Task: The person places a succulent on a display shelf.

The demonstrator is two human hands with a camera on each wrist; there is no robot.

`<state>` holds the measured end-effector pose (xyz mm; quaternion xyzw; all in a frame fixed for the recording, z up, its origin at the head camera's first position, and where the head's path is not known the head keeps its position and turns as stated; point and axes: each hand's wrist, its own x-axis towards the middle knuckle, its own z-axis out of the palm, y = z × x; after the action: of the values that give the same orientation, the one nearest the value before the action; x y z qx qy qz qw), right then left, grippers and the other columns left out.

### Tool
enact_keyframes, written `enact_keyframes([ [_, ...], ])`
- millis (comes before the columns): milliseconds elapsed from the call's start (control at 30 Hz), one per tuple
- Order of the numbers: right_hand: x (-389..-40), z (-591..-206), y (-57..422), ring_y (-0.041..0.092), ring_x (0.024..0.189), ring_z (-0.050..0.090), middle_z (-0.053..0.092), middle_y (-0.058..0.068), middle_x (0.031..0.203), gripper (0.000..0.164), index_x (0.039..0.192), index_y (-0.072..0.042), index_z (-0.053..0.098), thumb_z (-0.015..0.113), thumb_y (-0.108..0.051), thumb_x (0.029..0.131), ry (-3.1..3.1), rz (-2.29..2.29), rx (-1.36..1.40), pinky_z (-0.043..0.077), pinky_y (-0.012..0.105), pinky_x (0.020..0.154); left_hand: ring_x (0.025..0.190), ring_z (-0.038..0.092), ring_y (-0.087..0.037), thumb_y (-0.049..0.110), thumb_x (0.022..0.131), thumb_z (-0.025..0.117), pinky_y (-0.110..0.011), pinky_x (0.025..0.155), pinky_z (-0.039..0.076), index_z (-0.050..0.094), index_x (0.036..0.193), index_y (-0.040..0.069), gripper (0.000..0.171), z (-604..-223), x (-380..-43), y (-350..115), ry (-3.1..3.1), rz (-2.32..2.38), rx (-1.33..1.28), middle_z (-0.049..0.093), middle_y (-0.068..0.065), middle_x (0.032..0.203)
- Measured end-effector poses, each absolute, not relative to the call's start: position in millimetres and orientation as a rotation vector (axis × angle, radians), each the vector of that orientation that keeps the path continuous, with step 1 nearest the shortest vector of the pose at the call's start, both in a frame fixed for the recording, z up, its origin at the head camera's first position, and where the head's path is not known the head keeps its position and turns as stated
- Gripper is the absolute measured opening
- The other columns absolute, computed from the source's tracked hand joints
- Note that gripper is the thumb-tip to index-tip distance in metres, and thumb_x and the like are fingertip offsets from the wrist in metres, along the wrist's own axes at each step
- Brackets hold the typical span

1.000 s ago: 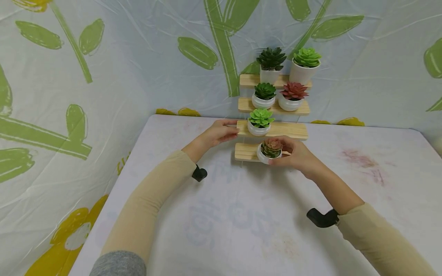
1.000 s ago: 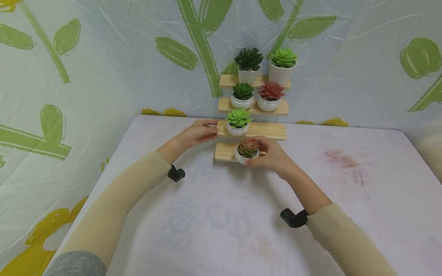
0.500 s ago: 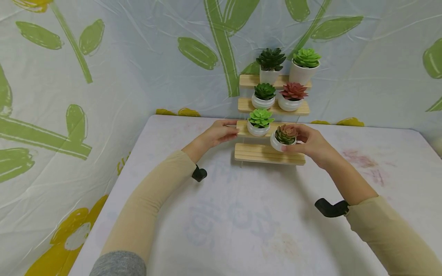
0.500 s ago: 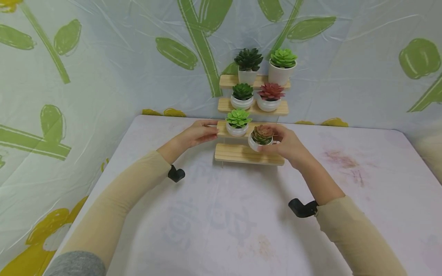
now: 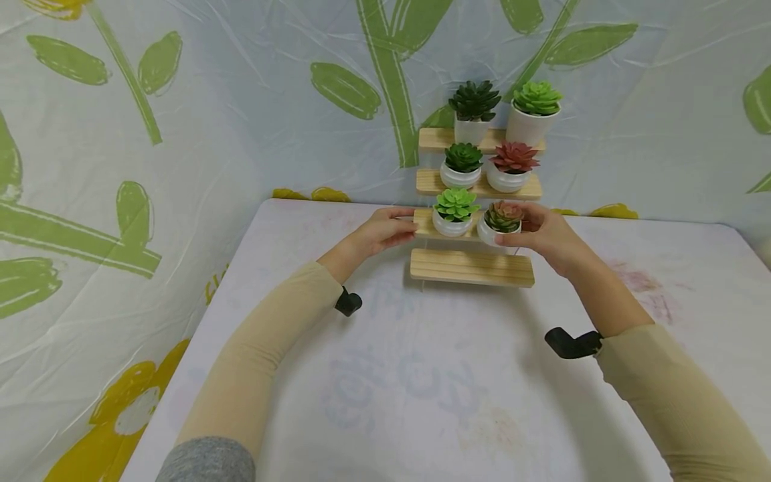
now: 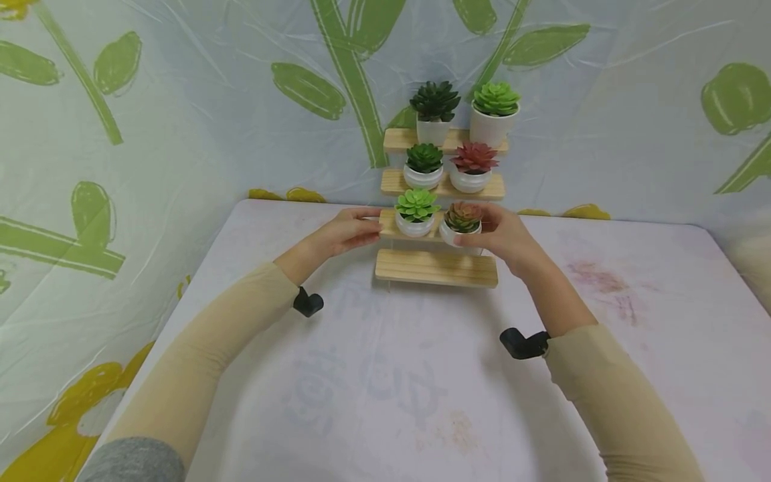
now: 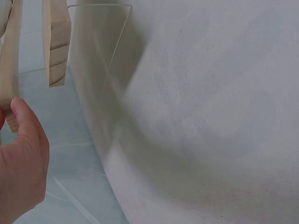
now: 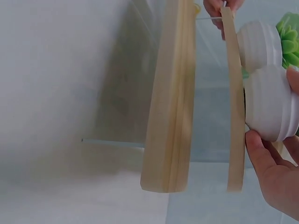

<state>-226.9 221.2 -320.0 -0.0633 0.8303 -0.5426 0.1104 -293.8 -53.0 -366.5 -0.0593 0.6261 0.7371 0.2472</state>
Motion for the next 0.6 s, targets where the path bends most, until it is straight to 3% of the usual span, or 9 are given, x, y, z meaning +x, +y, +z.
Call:
enact_keyframes([
  [167, -231.2, -318.1, 221.1, 0.013, 0.102, 0.042, 0.038, 0.001, 0.131, 0.070, 0.145, -0.009, 0.033, 0.069, -0.013, 0.085, 2.446, -1.571, -0.155, 0.046, 0.014, 0.076, 0.066, 0.059, -0.011, -0.007, 0.089, 0.057, -0.015, 0.059, 0.052, 0.049, 0.133, -0.002, 0.045, -365.8, -293.7, -52.9, 1.703, 2.014, -0.151, 0.058, -0.009, 0.086],
  [600, -235.6, -319.4, 219.8, 0.016, 0.111, 0.040, 0.035, 0.010, 0.135, 0.080, 0.148, -0.007, 0.024, 0.071, -0.021, 0.085, 2.450, -1.570, -0.067, 0.046, 0.012, 0.077, 0.069, 0.059, -0.012, -0.005, 0.089, 0.058, -0.016, 0.061, 0.052, 0.048, 0.134, 0.000, 0.046, -365.4, -291.7, -53.3, 1.713, 1.990, -0.156, 0.058, -0.008, 0.089],
])
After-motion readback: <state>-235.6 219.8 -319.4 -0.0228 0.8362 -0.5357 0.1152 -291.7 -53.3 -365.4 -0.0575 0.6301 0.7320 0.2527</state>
